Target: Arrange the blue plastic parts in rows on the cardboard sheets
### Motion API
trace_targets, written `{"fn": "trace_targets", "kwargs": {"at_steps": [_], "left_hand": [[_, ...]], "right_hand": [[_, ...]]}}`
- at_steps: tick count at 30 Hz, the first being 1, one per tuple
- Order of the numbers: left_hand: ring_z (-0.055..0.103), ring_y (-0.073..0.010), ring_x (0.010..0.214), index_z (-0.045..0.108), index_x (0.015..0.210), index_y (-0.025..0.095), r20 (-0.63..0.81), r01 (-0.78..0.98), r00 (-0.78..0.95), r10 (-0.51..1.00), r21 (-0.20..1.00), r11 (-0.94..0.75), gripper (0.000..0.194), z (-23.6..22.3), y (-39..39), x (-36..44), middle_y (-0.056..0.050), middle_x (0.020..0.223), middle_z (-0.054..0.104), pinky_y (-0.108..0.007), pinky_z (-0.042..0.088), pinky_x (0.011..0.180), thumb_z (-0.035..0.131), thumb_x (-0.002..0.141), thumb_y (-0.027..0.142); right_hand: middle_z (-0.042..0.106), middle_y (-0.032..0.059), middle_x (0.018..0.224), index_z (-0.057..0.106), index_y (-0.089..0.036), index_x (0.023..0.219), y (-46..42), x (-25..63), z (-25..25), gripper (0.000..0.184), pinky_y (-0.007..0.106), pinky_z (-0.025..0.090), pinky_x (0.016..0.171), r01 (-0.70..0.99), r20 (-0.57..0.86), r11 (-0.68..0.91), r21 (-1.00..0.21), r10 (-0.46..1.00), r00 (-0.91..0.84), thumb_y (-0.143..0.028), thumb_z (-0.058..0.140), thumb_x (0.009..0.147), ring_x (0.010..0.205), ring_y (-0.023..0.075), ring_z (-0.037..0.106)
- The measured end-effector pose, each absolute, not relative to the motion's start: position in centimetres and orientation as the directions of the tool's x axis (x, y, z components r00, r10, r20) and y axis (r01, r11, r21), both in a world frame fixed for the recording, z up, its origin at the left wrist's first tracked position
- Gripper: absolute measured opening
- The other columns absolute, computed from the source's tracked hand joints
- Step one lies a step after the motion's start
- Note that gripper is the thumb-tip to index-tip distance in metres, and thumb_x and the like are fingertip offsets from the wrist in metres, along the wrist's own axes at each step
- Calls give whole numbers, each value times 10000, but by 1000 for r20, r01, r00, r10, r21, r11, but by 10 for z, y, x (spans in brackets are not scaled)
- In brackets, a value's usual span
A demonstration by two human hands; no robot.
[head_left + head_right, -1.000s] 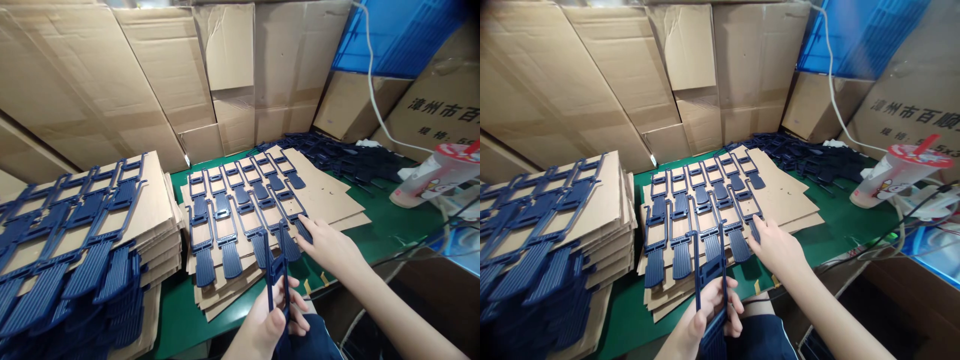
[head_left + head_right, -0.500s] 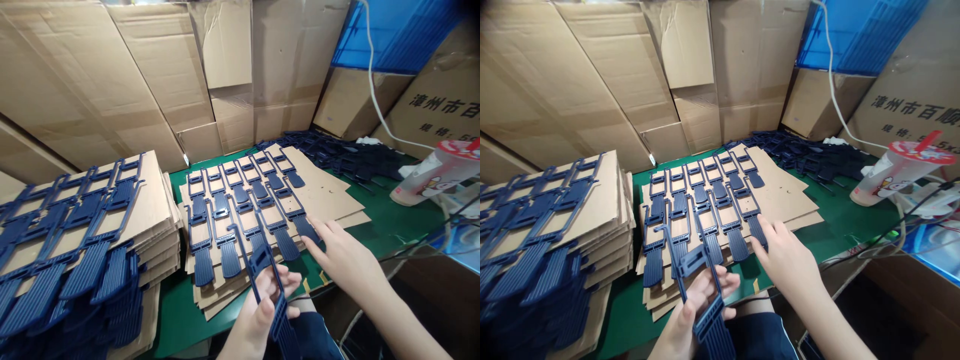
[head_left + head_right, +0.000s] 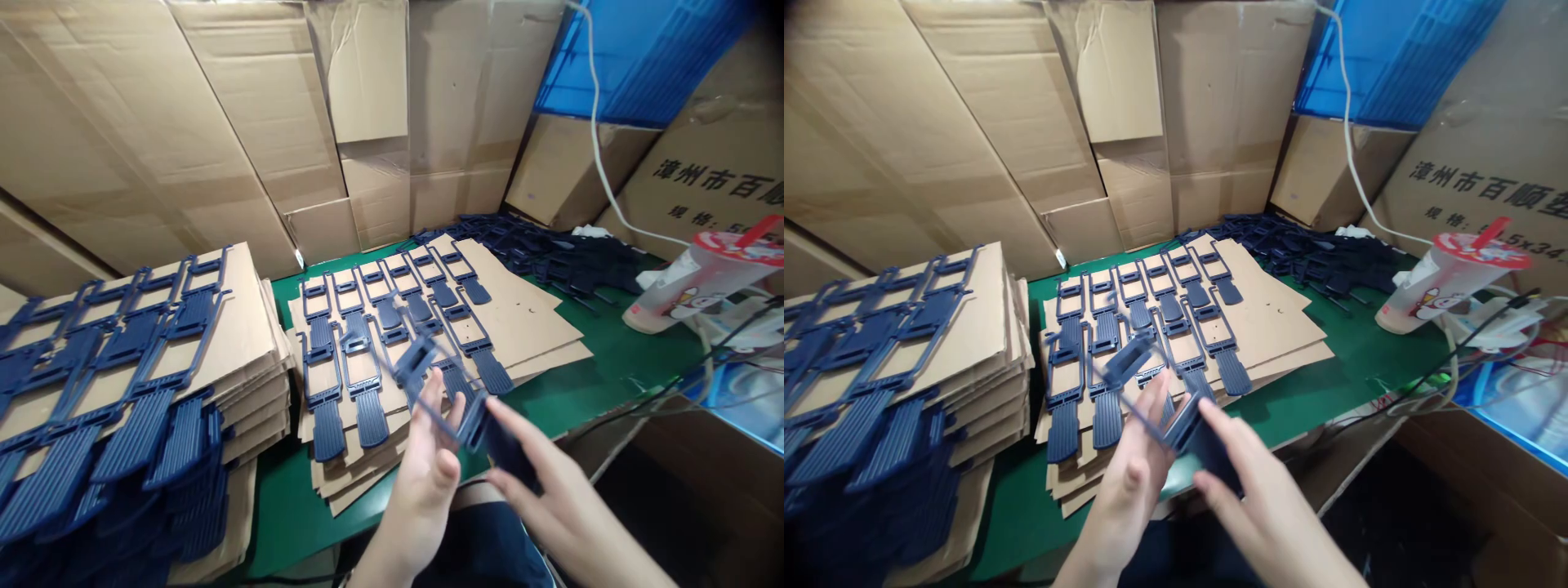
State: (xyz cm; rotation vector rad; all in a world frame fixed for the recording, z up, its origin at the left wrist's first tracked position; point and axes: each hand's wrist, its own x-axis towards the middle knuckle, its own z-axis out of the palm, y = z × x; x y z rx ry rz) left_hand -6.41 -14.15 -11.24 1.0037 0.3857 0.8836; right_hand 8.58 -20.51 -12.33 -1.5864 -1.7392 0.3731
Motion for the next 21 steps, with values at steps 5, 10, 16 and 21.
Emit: {"fn": "trace_targets", "kwargs": {"at_steps": [5,10,16,21], "left_hand": [[445,-198,1163,466,1254,290,20,-250,614,789,953,170,428,-114,-152,-77,-37,1315,432,-305,330,1004,500,854,438],[550,-143,891,600,1013,180,-52,-135,667,743,973,189,311,-114,-159,-86,-65,953,605,-242,429,802,468,873,425],[543,-152,869,616,1000,194,-10,-56,656,755,996,62,341,-119,-159,-88,-66,933,584,-258,420,790,448,868,460],[537,-147,911,607,1022,211,-5,-61,645,765,996,59,311,-120,-157,-93,-61,1003,563,-246,422,817,447,875,433]], "right_hand": [[485,46,1264,353,-223,1351,-183,137,-127,532,319,467,896,806,360,-233,-544,803,476,-453,405,874,1138,211,485],[441,72,1304,358,-161,1355,-163,158,-141,566,400,385,974,798,219,-395,-455,819,530,-467,351,878,1168,252,448],[469,92,1267,381,-145,1333,-160,150,-143,544,399,394,955,809,241,-430,-402,802,546,-456,354,888,1131,268,474],[505,105,1209,388,-142,1334,-157,150,-143,528,398,407,933,829,279,-429,-359,798,534,-434,364,894,1102,276,495]]}}
